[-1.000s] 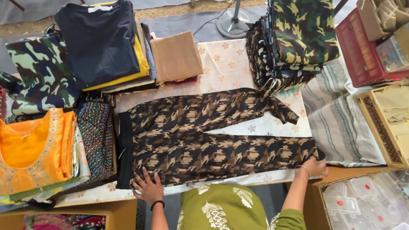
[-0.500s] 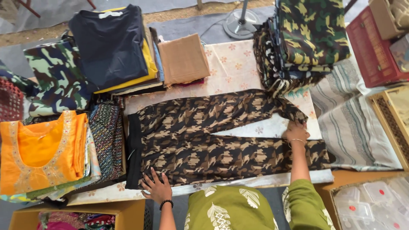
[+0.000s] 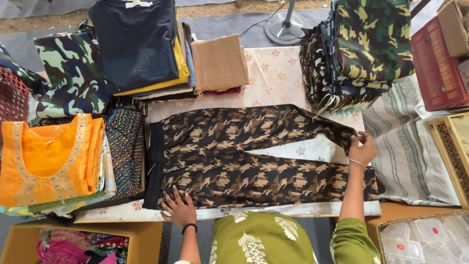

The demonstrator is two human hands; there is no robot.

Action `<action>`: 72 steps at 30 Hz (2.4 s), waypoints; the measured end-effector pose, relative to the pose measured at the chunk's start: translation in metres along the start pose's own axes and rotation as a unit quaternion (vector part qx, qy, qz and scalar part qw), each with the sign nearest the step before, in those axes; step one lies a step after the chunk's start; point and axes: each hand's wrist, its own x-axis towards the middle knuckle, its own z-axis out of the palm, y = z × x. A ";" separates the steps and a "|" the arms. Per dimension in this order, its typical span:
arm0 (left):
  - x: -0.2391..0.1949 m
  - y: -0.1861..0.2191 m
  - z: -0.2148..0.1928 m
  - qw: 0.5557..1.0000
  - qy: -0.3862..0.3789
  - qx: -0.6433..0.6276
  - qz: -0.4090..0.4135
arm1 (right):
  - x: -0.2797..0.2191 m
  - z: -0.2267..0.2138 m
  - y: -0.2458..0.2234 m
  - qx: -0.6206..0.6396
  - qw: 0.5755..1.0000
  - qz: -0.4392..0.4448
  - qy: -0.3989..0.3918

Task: The recorder is folding various items of clothing, including shirts and pants, and organizing them on a table.

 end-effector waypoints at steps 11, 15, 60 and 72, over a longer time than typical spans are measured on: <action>-0.001 -0.001 0.000 1.000 -0.007 0.010 -0.005 | 0.046 -0.098 -0.124 0.114 0.985 -0.124 0.041; 0.000 0.001 -0.003 1.000 0.003 -0.001 0.000 | 0.072 -0.131 -0.135 0.073 0.987 -0.108 0.092; 0.104 0.097 -0.011 0.968 -0.128 -0.063 0.208 | -0.041 0.064 0.014 -0.226 0.892 0.231 -0.317; 0.149 0.203 -0.004 0.926 -0.060 -0.110 0.355 | -0.081 0.170 -0.130 -0.176 0.943 -0.024 -0.282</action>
